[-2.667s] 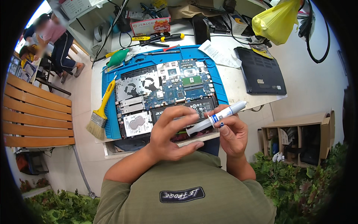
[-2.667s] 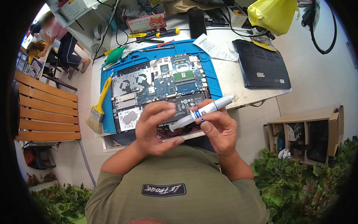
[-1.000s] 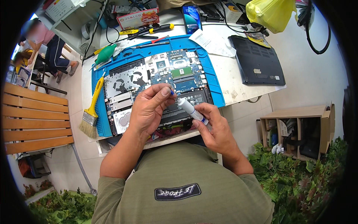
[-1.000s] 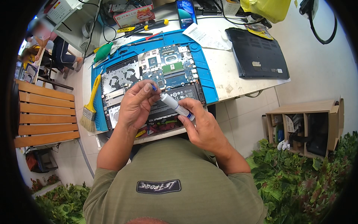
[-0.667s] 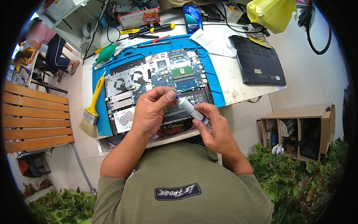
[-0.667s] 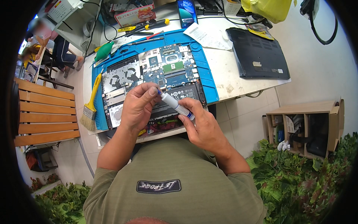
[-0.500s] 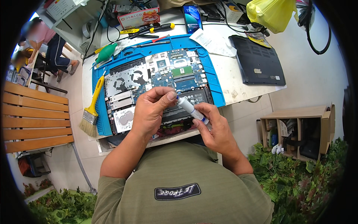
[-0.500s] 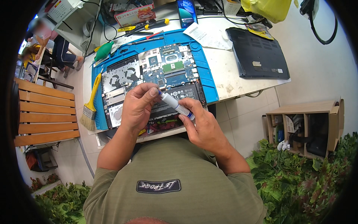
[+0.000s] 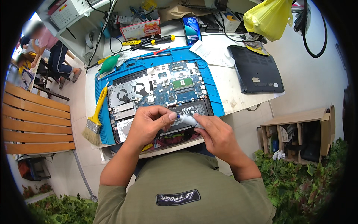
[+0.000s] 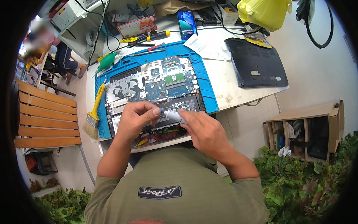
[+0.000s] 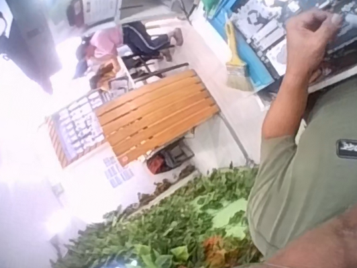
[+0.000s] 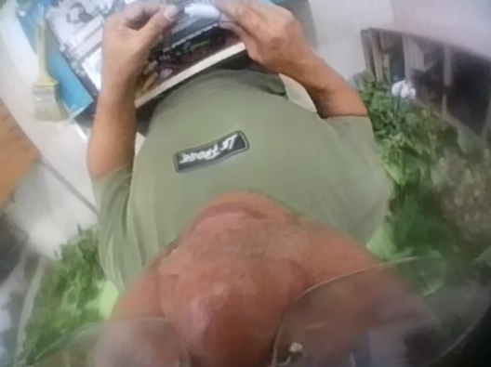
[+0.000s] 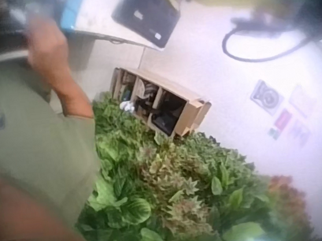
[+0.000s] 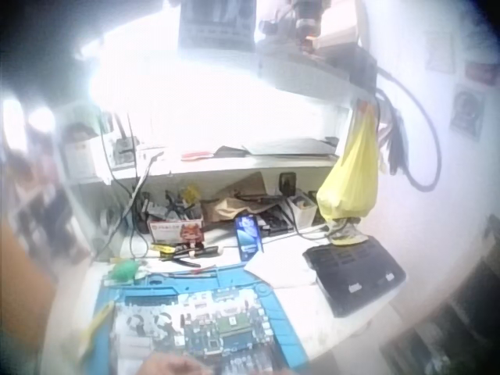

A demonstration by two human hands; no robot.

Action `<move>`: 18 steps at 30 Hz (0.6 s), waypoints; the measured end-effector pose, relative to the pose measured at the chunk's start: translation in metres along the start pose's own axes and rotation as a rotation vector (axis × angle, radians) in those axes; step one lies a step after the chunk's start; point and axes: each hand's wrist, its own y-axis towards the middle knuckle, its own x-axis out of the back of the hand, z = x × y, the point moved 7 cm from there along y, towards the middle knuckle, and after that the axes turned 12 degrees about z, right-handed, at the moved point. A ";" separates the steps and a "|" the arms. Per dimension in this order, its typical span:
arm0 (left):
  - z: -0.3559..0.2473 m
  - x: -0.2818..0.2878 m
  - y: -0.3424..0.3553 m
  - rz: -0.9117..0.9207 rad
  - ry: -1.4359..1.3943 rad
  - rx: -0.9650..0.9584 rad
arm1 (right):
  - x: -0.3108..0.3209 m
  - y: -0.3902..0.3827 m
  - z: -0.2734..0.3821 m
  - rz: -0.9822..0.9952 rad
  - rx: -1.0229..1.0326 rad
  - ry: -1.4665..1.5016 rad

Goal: The person applies thermal paste to the CPU of an open laptop using a syringe, then replaces the cooling assembly by positioning the heatsink and fan unit over the motherboard.

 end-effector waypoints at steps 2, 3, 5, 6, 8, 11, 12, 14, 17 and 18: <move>-0.008 -0.002 -0.004 -0.006 0.041 -0.018 | 0.000 0.000 0.001 0.041 0.022 -0.023; -0.010 -0.004 -0.006 -0.002 0.080 -0.039 | -0.001 -0.001 0.002 0.063 0.033 -0.034; -0.018 -0.005 -0.009 0.007 0.184 -0.143 | 0.000 0.000 0.003 0.088 0.053 -0.003; -0.022 -0.006 -0.011 0.021 0.279 -0.190 | 0.000 -0.002 0.004 0.103 0.054 0.013; -0.033 -0.009 -0.015 0.051 0.471 -0.284 | 0.003 0.001 0.008 0.132 0.066 0.046; -0.042 -0.012 -0.020 0.063 0.701 -0.341 | 0.003 0.001 0.009 0.198 0.088 -0.029; -0.041 -0.012 -0.018 0.139 0.666 -0.293 | 0.003 0.000 0.009 0.222 0.094 -0.073; -0.037 -0.010 -0.016 0.288 0.596 -0.194 | 0.005 -0.002 0.014 0.236 0.170 -0.187; -0.012 -0.006 -0.017 0.409 0.388 0.215 | 0.006 -0.004 0.022 0.267 0.293 -0.314; -0.006 -0.007 -0.020 0.446 0.335 0.344 | 0.006 -0.004 0.024 0.279 0.335 -0.350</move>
